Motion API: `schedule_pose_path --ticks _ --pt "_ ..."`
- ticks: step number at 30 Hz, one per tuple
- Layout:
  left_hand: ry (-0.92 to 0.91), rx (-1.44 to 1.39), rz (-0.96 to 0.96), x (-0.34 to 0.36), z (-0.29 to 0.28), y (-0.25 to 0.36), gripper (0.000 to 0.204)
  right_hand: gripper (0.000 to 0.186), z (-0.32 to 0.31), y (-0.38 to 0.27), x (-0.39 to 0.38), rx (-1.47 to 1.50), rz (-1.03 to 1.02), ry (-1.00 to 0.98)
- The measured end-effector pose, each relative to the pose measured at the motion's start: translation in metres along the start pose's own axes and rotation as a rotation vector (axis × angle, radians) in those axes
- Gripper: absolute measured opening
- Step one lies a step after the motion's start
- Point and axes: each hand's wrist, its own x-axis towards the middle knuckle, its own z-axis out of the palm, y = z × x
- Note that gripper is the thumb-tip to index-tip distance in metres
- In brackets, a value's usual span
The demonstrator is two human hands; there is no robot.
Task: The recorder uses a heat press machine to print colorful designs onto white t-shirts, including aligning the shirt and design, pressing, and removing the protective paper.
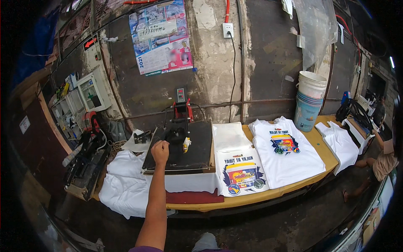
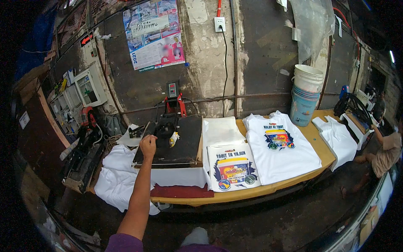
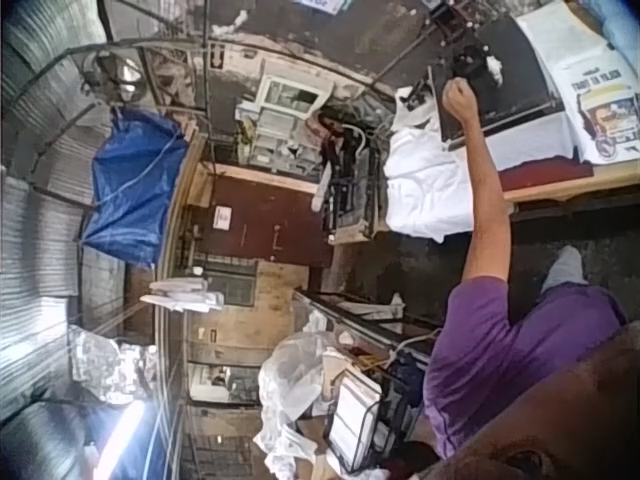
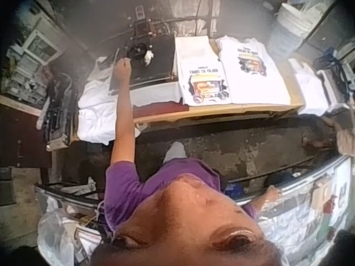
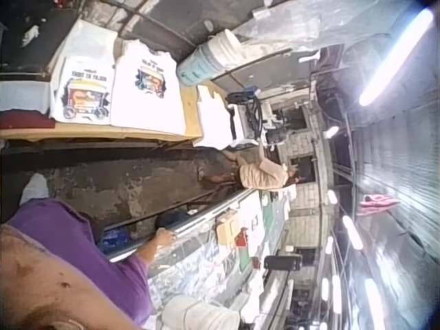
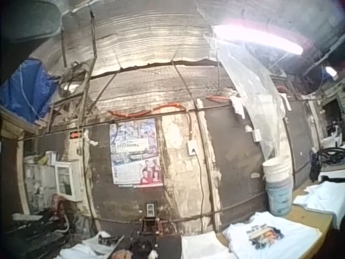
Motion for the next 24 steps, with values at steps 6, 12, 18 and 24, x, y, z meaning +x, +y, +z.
schedule_pose_path --ticks 6,12,18,24 --pt "-0.022 0.001 -0.006 0.001 0.0 0.0 0.019 0.061 -0.001 0.003 0.003 0.009 -0.021 -0.14" --pt "0.003 -0.012 -0.014 -0.001 0.002 -0.003 0.018 0.056 -0.016 0.002 0.01 -0.072 -0.09 -0.31" --pt "-0.007 -0.014 0.008 0.001 0.004 -0.002 0.018 0.058 -0.054 -0.012 0.01 0.054 0.054 -0.283" --pt "0.002 -0.012 0.03 0.001 0.001 -0.006 0.019 0.058 -0.001 0.003 0.007 0.062 0.013 -0.116"
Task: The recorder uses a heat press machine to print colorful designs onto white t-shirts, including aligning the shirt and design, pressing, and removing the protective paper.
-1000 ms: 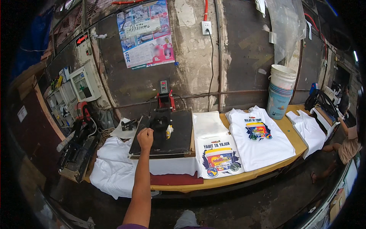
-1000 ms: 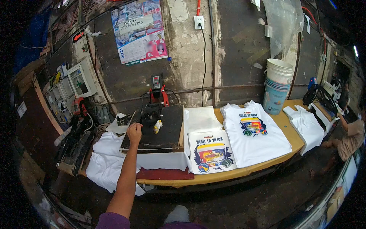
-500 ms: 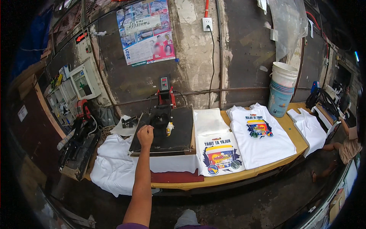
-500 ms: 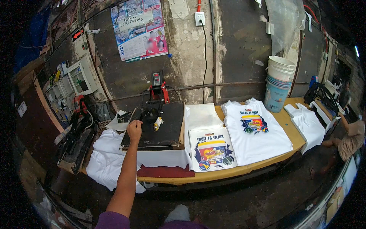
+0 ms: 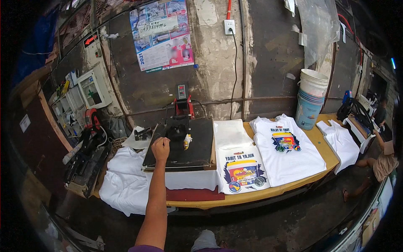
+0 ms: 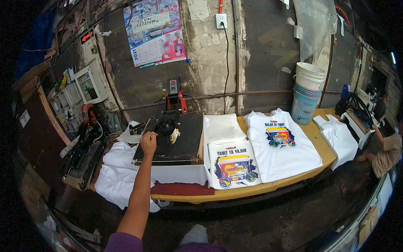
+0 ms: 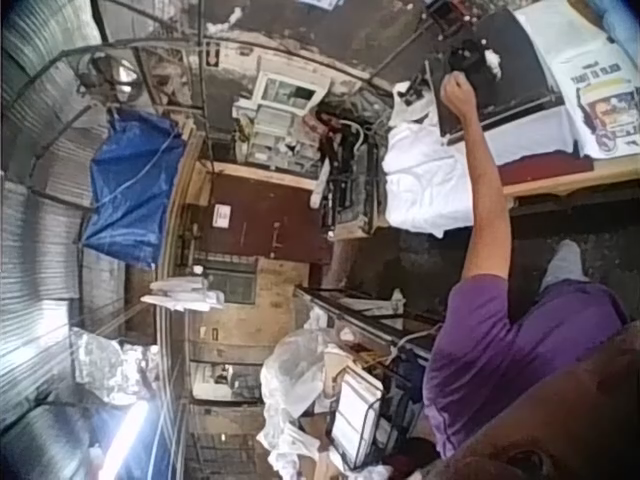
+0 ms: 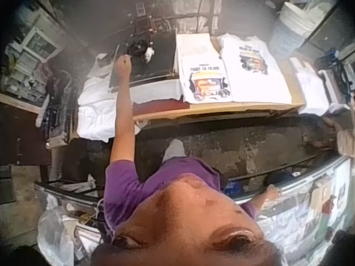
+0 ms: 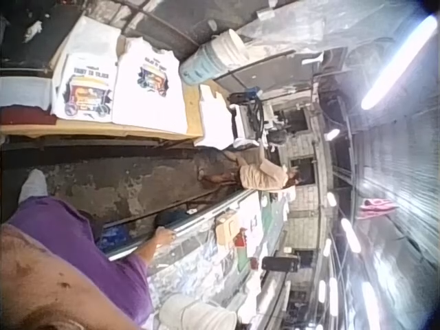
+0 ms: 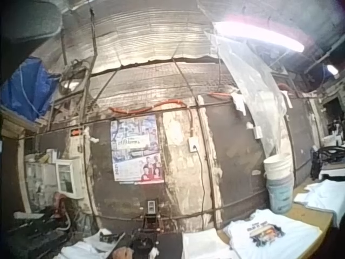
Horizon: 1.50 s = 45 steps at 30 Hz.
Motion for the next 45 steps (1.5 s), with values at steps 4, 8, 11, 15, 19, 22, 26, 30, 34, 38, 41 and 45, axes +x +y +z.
schedule_pose_path --ticks 4,8,11,15,19,22,26,30,34,38,41,45 --pt "-0.008 -0.003 -0.034 -0.001 0.002 0.003 0.019 0.058 -0.02 -0.008 -0.006 -0.033 0.015 0.047" --pt "0.021 0.002 -0.001 0.0 -0.002 0.003 0.017 0.059 -0.069 -0.025 -0.01 0.017 0.037 -0.04" --pt "0.012 -0.005 -0.009 0.001 0.002 0.01 0.017 0.058 -0.033 -0.008 -0.005 -0.053 -0.024 0.028" --pt "0.014 0.012 0.001 0.0 0.0 0.006 0.016 0.049 -0.05 -0.019 -0.008 -0.052 0.013 0.029" --pt "0.006 -0.01 -0.013 0.0 -0.001 0.008 0.016 0.041 -0.034 -0.009 -0.004 -0.226 -0.17 0.048" --pt "0.006 -0.01 -0.031 0.0 -0.002 0.006 0.017 0.038 -0.054 -0.017 -0.009 -0.238 -0.18 -0.041" --pt "0.004 0.015 -0.018 0.0 0.0 0.003 0.018 0.036 -0.059 -0.019 -0.012 -0.279 -0.169 -0.029" --pt "-0.01 0.016 -0.041 0.0 0.001 0.006 0.019 0.036 -0.031 -0.01 -0.009 -0.332 -0.18 0.021" --pt "0.005 0.03 -0.027 0.001 -0.002 -0.001 0.019 0.038 -0.021 -0.009 -0.003 -0.279 -0.142 -0.122" --pt "0.002 0.011 -0.025 0.001 0.002 0.005 0.018 0.04 0.009 0.006 -0.001 -0.263 -0.213 -0.053" --pt "-0.009 0.019 -0.041 -0.001 -0.001 0.008 0.018 0.047 -0.017 -0.006 -0.004 -0.125 -0.075 -0.001" --pt "-0.009 0.015 -0.039 -0.001 -0.002 0.005 0.019 0.057 -0.058 -0.02 -0.007 -0.014 0.002 -0.037"
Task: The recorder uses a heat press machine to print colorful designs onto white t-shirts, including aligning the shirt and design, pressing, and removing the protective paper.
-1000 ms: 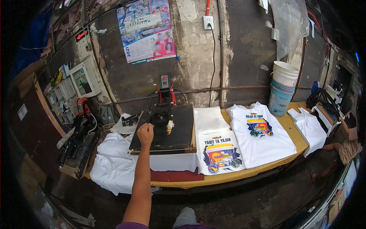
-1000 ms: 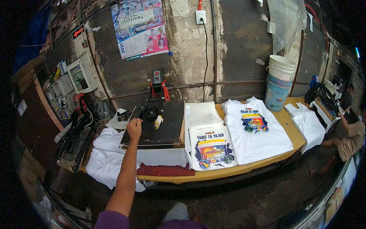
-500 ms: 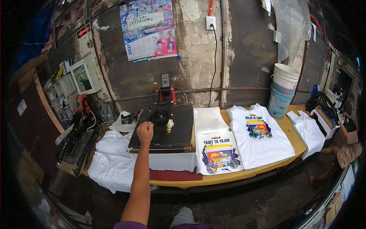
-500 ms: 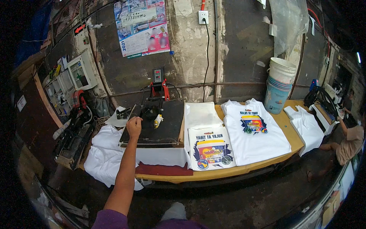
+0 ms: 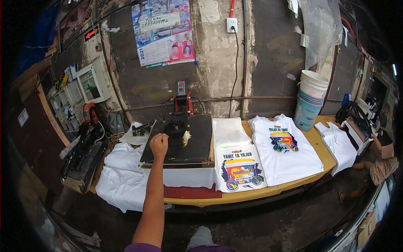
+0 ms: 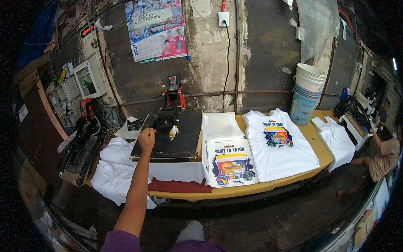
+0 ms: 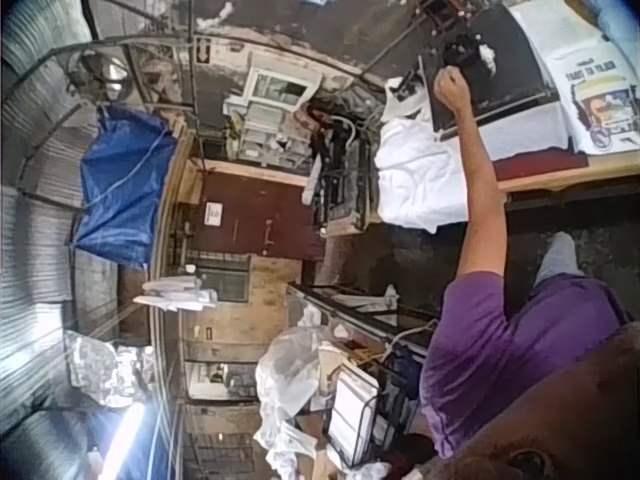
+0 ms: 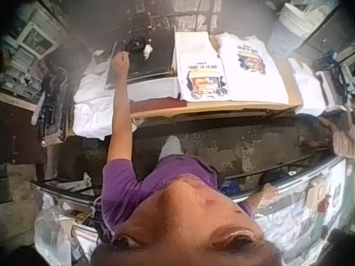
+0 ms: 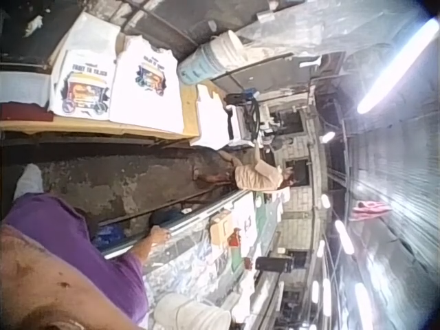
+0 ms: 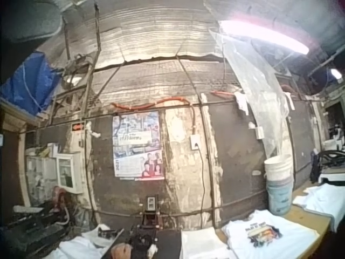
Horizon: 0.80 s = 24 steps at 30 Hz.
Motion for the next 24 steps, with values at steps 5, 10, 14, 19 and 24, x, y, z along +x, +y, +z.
schedule_pose_path --ticks 5,10,14,19,24 --pt "0.014 -0.017 -0.001 0.0 0.001 0.001 0.019 0.052 0.015 0.005 0.0 -0.048 -0.013 0.044" --pt "-0.005 -0.013 -0.013 -0.001 0.002 0.001 0.019 0.049 0.027 0.008 0.002 -0.015 0.0 0.091" --pt "0.003 0.015 -0.006 -0.001 0.001 0.001 0.02 0.05 0.019 0.003 0.002 -0.06 0.016 0.013" --pt "0.018 -0.006 0.007 0.0 0.002 -0.001 0.019 0.053 0.011 0.0 -0.001 -0.003 0.065 0.023" --pt "0.013 -0.01 0.015 0.001 0.003 -0.002 0.019 0.054 0.018 0.002 -0.002 -0.003 0.055 0.073"
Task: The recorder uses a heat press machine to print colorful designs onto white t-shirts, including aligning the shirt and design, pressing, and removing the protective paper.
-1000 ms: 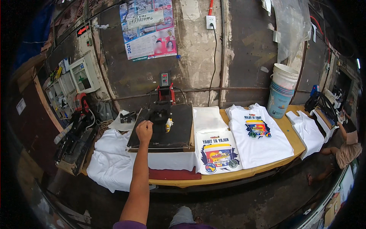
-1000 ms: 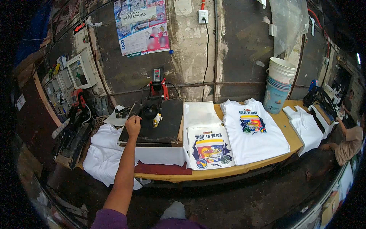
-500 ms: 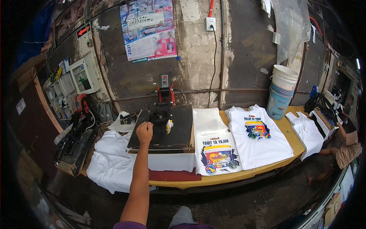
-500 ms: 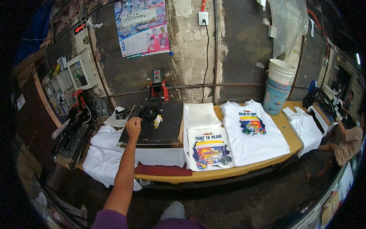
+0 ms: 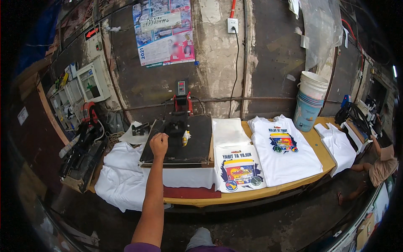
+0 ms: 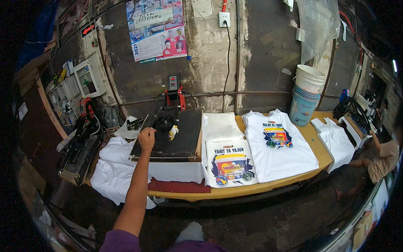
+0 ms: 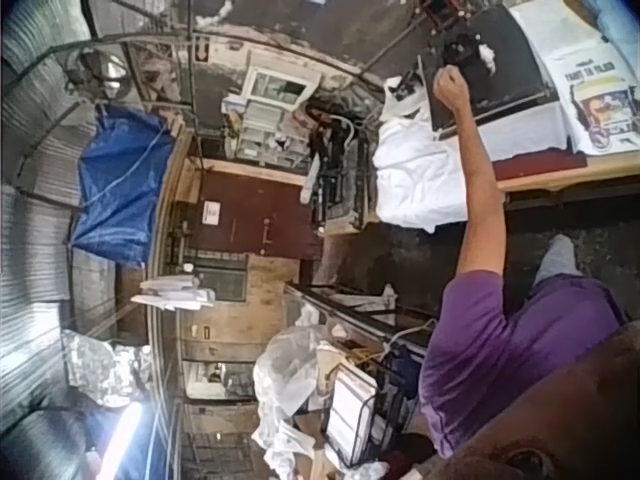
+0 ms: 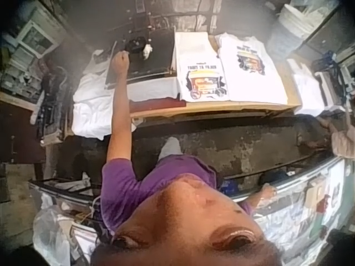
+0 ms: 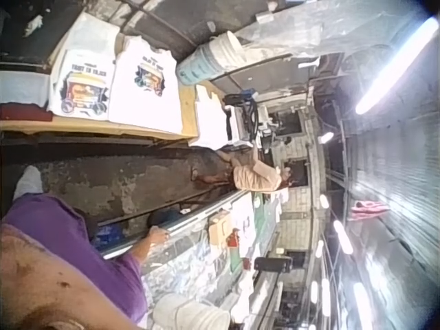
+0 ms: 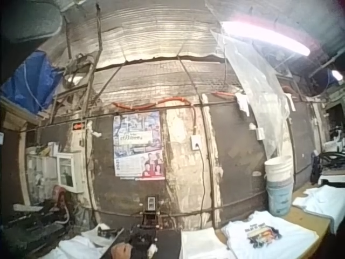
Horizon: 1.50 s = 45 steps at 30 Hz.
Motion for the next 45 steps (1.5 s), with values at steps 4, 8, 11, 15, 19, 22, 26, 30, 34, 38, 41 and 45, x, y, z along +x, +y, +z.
schedule_pose_path --ticks 4,8,11,15,19,22,26,30,34,38,41,45 --pt "-0.006 0.006 -0.002 -0.001 0.0 -0.002 0.019 0.051 -0.019 -0.004 0.0 0.062 0.041 -0.081" --pt "-0.007 -0.004 -0.021 -0.001 0.001 0.001 0.019 0.041 -0.009 0.001 0.003 -0.071 -0.057 -0.104" --pt "-0.001 -0.006 -0.007 -0.002 -0.002 -0.001 0.019 0.04 -0.014 -0.001 0.0 -0.053 -0.063 -0.11" --pt "-0.006 -0.017 -0.013 0.001 0.002 -0.001 0.021 0.04 0.007 0.007 0.002 -0.159 -0.158 -0.056" --pt "-0.019 -0.02 -0.03 0.0 -0.001 -0.001 0.021 0.038 0.003 0.0 -0.001 -0.045 -0.029 -0.026" --pt "0.013 0.005 0.012 -0.001 -0.001 0.0 0.021 0.039 0.011 0.006 0.002 -0.029 -0.034 -0.044" --pt "-0.014 0.006 0.004 -0.001 -0.001 0.0 0.022 0.043 0.015 0.01 0.003 -0.135 -0.145 -0.011" --pt "-0.013 0.011 0.01 -0.002 -0.001 -0.001 0.022 0.04 0.013 0.005 0.001 -0.058 -0.034 0.046" --pt "0.013 0.003 0.056 -0.001 -0.001 0.0 0.022 0.039 0.006 0.002 0.002 -0.135 -0.061 -0.031" --pt "0.006 -0.013 0.002 0.0 0.001 0.0 0.02 0.04 0.031 0.015 0.004 -0.202 -0.187 -0.084" --pt "-0.003 -0.01 -0.005 0.001 0.001 0.002 0.019 0.039 0.005 0.004 0.0 -0.145 -0.117 -0.118" --pt "0.012 0.003 -0.002 0.0 -0.002 -0.002 0.019 0.039 0.002 -0.004 0.002 -0.015 0.087 -0.085"
